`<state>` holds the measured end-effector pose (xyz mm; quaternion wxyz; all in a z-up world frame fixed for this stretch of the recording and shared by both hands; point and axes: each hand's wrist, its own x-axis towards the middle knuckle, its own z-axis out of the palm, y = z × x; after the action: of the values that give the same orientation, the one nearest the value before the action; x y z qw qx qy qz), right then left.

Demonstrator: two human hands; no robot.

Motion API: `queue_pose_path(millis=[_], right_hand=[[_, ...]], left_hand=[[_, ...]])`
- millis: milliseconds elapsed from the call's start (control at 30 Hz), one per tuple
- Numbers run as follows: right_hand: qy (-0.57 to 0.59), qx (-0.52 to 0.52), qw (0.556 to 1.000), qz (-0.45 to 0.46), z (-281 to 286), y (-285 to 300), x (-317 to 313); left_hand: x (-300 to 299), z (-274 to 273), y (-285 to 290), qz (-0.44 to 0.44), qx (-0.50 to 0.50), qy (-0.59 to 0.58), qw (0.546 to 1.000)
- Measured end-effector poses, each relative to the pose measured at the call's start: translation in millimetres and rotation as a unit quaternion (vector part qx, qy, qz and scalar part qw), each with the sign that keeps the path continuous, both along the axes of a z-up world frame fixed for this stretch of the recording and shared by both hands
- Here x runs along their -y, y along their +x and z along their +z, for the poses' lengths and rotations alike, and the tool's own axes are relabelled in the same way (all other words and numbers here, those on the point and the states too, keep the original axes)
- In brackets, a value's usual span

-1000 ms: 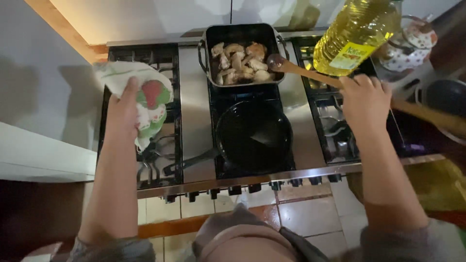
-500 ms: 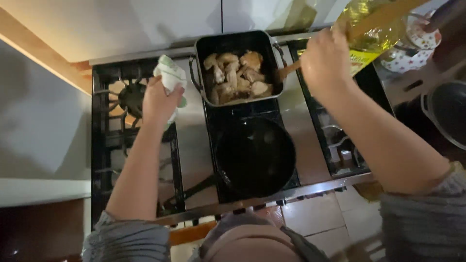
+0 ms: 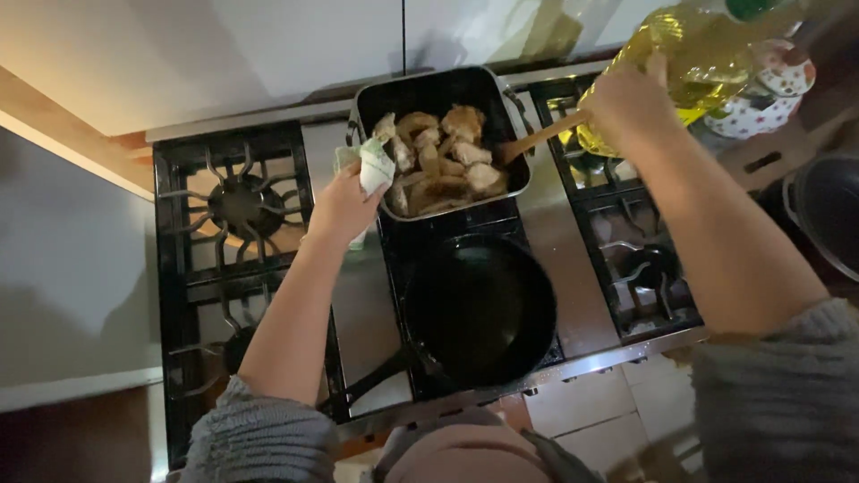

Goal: The recorder is frying chicken pieces in a pan on a stove and organizing kitchen items.

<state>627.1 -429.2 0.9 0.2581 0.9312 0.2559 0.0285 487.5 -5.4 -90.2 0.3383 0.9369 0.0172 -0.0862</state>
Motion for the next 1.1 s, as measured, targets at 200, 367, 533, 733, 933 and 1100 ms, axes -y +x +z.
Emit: queue_pose_path(millis=[200, 367, 533, 733, 933, 1100], right_hand=[[0.219, -0.188, 0.933, -0.214, -87.9, 9.3, 45.5], [0.361, -0.089, 0.92, -0.125, -121.5, -16.9, 42.3], [0.326, 0.029, 0.944, -0.044, -49.0, -28.4, 36.3], [0.106, 0.078, 0.991, 0.005, -27.7, -18.0, 7.6], [0.179, -0.12, 0.97, -0.113, -110.8, 9.7, -7.3], [0.211, -0.129, 0.96, -0.133, -102.0, -10.7, -30.3]], left_hand=[[5.1, -0.6, -1.9, 0.042, 0.066, -0.008, 0.997], [14.1, 4.1, -9.9, 0.072, 0.06, 0.008, 0.996], [5.7, -14.7, -0.5, 0.061, 0.045, 0.028, 0.997], [0.6, -24.5, 4.2, 0.042, 0.046, 0.002, 0.998], [7.7, -20.9, -0.1, 0.08, 0.062, 0.012, 0.995], [10.1, -22.2, -4.2, 0.067, 0.117, 0.019, 0.991]])
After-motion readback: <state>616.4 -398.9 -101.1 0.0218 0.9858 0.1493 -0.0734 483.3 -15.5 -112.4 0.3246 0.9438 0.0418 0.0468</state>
